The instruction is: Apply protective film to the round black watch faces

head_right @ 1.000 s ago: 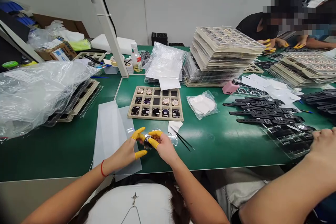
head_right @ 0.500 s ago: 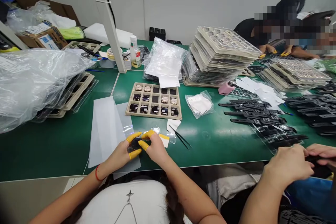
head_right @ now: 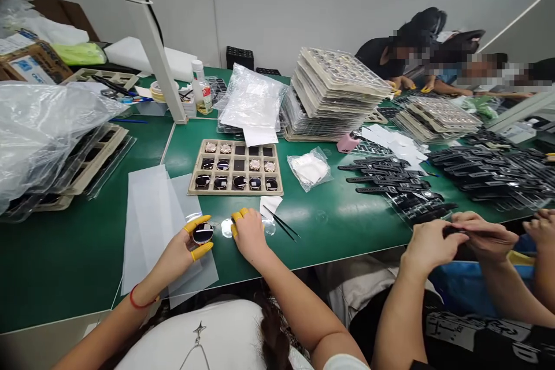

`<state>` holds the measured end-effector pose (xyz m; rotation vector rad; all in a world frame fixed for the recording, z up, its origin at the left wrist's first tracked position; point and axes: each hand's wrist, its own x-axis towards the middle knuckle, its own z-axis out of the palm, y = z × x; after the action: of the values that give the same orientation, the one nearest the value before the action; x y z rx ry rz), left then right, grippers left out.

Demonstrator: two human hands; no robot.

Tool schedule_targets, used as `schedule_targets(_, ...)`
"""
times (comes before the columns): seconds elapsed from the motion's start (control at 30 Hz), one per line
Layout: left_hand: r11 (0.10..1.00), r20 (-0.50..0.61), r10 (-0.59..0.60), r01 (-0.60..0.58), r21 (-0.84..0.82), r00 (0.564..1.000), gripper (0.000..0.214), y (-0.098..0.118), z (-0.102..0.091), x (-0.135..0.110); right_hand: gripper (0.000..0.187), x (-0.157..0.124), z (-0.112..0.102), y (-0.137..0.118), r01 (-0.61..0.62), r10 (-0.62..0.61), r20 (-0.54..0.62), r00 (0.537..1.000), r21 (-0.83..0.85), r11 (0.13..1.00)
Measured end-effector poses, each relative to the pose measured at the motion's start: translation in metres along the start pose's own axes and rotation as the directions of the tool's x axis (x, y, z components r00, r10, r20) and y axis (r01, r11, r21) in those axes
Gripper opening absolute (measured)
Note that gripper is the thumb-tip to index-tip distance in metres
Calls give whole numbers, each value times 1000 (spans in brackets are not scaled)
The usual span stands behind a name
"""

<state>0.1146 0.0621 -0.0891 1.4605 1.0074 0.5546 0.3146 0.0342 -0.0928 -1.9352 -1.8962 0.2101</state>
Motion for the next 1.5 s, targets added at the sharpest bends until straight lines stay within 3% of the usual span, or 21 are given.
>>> schedule_targets(0.07,1000,21,0,0,-30,1000,59,5,0,-2,7,5,-5,18,-67,59,-122,991,-58,996)
schedule_targets(0.17,999,30,25,-24,-36,999,55,11,4,-7,15,13,-11,50,-223,204,-293,934,-32,974)
schedule_targets(0.3,996,34,75,-73,-51,997,51,17,9,-9,20,22,-18,71,-166,164,-296,941,16,986)
schedule_targets(0.43,993,29,99,-97,-70,995,44,21,12,-9,11,11,-38,32,-6,38,-279,960,114,993)
schedule_targets(0.5,991,23,120,-118,-69,993,43,24,12,-11,6,-4,-48,-1,174,-132,-199,971,212,962)
schedule_targets(0.6,986,61,164,-164,-6,985,44,28,14,-13,12,-23,-46,-42,436,-427,-96,899,283,854)
schedule_targets(0.67,980,91,178,-185,71,980,42,30,15,-15,18,-27,-36,-52,486,-472,-120,874,238,841)
schedule_targets(0.83,985,45,171,-172,25,984,40,29,18,-19,18,-26,-22,-41,363,-289,-294,911,241,900)
schedule_targets(1.0,979,61,186,-190,67,981,44,24,19,-19,14,-39,-18,-41,422,-348,-300,888,233,876)
schedule_targets(1.1,979,64,175,-180,93,983,42,22,20,-18,12,-35,-12,-40,379,-297,-347,889,197,904)
schedule_targets(1.27,990,63,131,-127,-62,989,41,22,22,-21,16,-12,-5,-24,202,-134,-243,961,285,937)
schedule_targets(1.37,987,72,107,-97,-127,992,41,25,22,-25,17,-6,-12,-6,110,-50,-201,978,303,946)
schedule_targets(1.5,993,49,37,-31,-115,998,44,24,9,-28,31,-14,-36,40,-146,157,-136,978,91,985)
